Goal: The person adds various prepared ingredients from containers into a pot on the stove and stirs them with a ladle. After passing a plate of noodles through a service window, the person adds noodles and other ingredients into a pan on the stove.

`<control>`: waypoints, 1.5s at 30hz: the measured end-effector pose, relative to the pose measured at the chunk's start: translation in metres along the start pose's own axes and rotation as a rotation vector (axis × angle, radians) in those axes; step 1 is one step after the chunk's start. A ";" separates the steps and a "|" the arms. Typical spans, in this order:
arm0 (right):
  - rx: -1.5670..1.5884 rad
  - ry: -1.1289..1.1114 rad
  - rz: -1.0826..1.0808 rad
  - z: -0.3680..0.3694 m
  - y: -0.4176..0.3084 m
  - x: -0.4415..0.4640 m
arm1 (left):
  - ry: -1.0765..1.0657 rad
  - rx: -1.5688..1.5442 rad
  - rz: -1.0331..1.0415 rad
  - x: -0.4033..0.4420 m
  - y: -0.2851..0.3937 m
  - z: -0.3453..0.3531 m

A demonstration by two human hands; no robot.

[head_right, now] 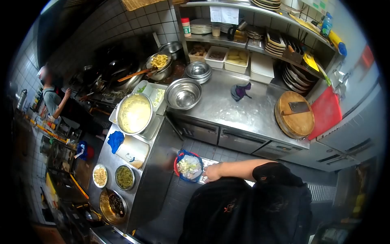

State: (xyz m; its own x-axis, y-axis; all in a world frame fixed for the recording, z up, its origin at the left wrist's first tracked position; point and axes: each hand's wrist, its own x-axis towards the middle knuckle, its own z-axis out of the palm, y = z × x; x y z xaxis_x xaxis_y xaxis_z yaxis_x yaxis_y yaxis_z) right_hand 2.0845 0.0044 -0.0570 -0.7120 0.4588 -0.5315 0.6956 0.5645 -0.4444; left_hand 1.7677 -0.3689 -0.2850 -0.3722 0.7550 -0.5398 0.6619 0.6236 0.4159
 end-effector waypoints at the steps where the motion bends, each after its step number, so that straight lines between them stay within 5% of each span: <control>1: 0.020 -0.016 0.012 0.007 0.004 -0.004 | 0.004 -0.001 -0.001 -0.003 -0.005 0.000; 5: -0.021 -0.313 0.141 0.014 0.019 -0.008 | 0.024 -0.011 0.017 -0.015 -0.024 0.003; 8: -0.003 -0.308 0.115 0.029 0.031 -0.014 | 0.050 -0.005 0.081 -0.028 -0.045 0.002; 11: 0.063 -0.238 0.129 0.035 0.029 -0.017 | 0.162 0.043 0.371 -0.041 -0.073 0.000; 14: 0.096 -0.225 0.120 0.031 0.015 -0.013 | 0.056 -0.026 0.056 -0.049 -0.069 0.000; 21: -0.022 -0.079 -0.102 -0.017 -0.041 0.034 | 0.125 -0.199 -0.086 -0.099 -0.068 0.038; 23: 0.036 0.151 -0.333 -0.024 -0.052 0.059 | 0.165 -0.333 -0.296 -0.123 -0.041 0.051; 24: 0.087 0.137 -0.390 -0.051 -0.079 0.061 | 0.112 -0.551 -0.560 -0.128 -0.013 0.032; 27: 0.165 0.217 -0.559 -0.072 -0.120 0.108 | 0.311 -0.581 -0.633 -0.145 -0.001 0.050; 29: 0.337 0.131 -0.490 -0.106 -0.175 0.133 | 0.334 -0.623 -0.673 -0.151 0.013 0.036; 33: 0.604 0.190 -0.419 -0.143 -0.238 0.245 | 0.170 -0.771 -0.787 -0.157 -0.022 0.110; 36: 1.104 0.245 -0.341 -0.149 -0.268 0.379 | 0.687 -1.076 -0.585 -0.168 -0.020 0.162; 40: 1.189 0.246 -0.095 -0.163 -0.288 0.529 | 0.361 -0.829 -0.801 -0.176 -0.023 0.126; 45: 1.305 0.127 0.124 -0.159 -0.307 0.650 | 0.311 -0.793 -0.907 -0.169 -0.058 0.051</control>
State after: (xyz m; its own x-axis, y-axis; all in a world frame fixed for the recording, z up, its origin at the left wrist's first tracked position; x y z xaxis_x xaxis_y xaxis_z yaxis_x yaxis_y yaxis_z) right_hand 1.3929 0.2384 -0.1518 -0.5913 0.5605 -0.5798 0.2866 -0.5260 -0.8008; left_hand 1.8250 -0.5433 -0.2549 -0.6991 -0.0635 -0.7122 -0.4498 0.8133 0.3690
